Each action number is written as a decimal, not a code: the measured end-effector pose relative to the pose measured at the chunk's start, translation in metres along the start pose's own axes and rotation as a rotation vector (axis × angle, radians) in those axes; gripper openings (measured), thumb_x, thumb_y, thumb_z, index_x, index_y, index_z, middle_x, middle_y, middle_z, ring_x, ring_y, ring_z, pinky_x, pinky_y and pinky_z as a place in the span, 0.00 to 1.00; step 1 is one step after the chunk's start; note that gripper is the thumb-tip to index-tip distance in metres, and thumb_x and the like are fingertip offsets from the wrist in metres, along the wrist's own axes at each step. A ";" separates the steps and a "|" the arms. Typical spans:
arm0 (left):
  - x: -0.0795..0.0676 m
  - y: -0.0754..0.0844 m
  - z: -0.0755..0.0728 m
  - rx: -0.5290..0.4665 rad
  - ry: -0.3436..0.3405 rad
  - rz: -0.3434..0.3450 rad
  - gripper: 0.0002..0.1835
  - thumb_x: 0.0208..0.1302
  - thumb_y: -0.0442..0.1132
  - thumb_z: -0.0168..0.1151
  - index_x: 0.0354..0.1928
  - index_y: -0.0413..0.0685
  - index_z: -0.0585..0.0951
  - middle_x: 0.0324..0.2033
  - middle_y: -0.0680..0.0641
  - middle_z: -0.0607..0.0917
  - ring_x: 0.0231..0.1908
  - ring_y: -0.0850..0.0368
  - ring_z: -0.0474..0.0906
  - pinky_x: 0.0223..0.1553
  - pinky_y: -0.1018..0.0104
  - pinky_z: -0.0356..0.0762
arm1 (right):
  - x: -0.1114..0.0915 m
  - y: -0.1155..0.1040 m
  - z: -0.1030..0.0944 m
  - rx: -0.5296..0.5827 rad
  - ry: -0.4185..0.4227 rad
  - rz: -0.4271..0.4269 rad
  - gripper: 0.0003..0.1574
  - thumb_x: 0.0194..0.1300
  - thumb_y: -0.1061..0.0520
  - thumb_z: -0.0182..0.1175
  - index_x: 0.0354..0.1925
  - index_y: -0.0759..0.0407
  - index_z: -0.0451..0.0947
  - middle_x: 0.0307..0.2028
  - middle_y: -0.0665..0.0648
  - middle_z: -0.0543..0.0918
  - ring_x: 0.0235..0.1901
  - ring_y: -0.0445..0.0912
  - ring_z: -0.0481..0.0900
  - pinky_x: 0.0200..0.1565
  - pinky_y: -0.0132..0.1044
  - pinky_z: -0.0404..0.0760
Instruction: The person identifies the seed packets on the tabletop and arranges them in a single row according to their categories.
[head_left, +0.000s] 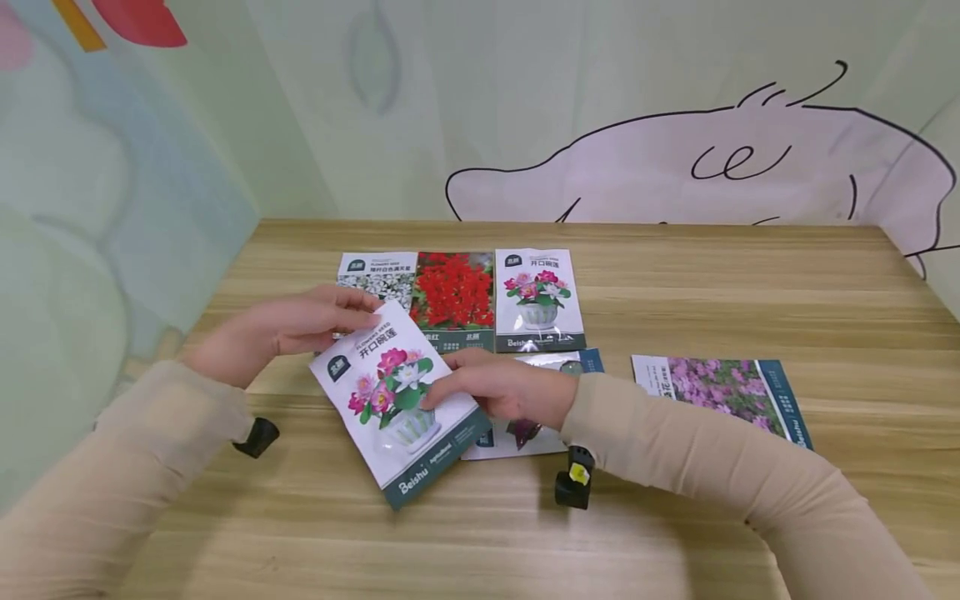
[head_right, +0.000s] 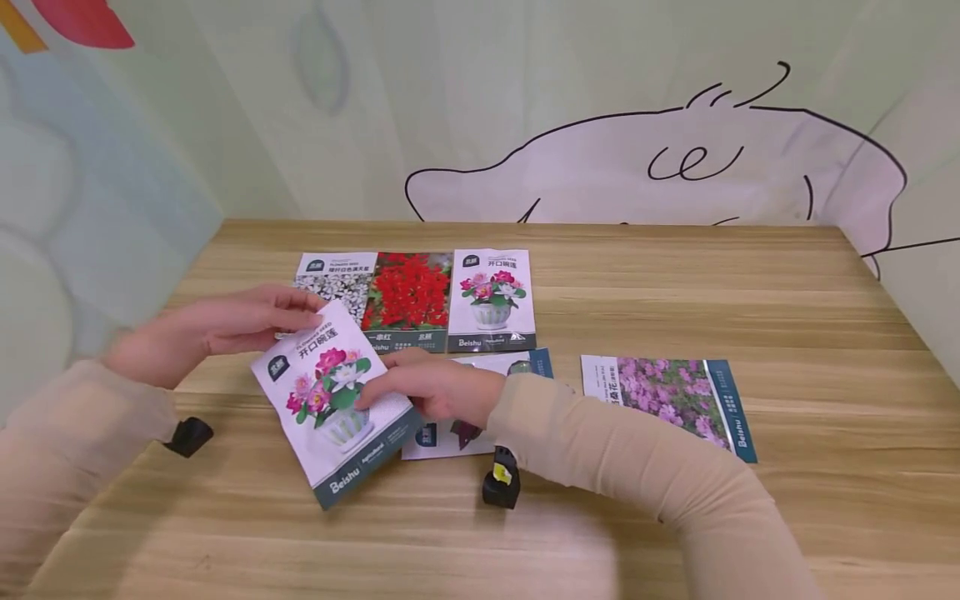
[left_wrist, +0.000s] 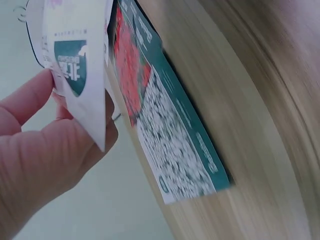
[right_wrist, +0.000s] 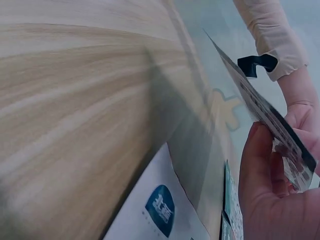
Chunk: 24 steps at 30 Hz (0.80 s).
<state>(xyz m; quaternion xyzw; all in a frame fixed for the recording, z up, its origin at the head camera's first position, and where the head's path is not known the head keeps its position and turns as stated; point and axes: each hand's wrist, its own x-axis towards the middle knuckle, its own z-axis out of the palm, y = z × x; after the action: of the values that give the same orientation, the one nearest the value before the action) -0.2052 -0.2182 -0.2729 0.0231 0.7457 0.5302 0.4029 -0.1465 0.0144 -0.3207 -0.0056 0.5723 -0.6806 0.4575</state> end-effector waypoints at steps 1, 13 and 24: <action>0.002 0.002 0.003 0.008 -0.008 0.002 0.15 0.69 0.36 0.50 0.53 0.36 0.66 0.38 0.47 0.79 0.37 0.55 0.79 0.41 0.61 0.81 | 0.000 -0.001 -0.001 -0.004 -0.001 -0.006 0.27 0.55 0.72 0.56 0.55 0.67 0.71 0.35 0.58 0.83 0.32 0.46 0.81 0.43 0.40 0.81; 0.009 0.029 0.013 0.070 -0.014 0.025 0.25 0.66 0.36 0.54 0.62 0.34 0.64 0.39 0.46 0.81 0.37 0.53 0.81 0.41 0.60 0.81 | -0.008 -0.008 -0.025 -0.020 -0.022 -0.077 0.32 0.59 0.75 0.54 0.62 0.67 0.65 0.51 0.67 0.77 0.41 0.50 0.81 0.50 0.45 0.78; 0.016 0.037 0.013 -0.264 0.008 0.073 0.23 0.68 0.32 0.50 0.64 0.38 0.61 0.41 0.46 0.80 0.39 0.54 0.80 0.42 0.63 0.81 | -0.019 -0.023 -0.049 0.079 0.084 -0.143 0.34 0.63 0.73 0.51 0.66 0.60 0.59 0.58 0.66 0.71 0.44 0.50 0.80 0.53 0.45 0.75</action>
<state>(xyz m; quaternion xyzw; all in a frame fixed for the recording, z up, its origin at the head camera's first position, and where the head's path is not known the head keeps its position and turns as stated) -0.2222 -0.1851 -0.2538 -0.0051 0.6697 0.6380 0.3800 -0.1751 0.0627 -0.3099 0.0000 0.5619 -0.7332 0.3830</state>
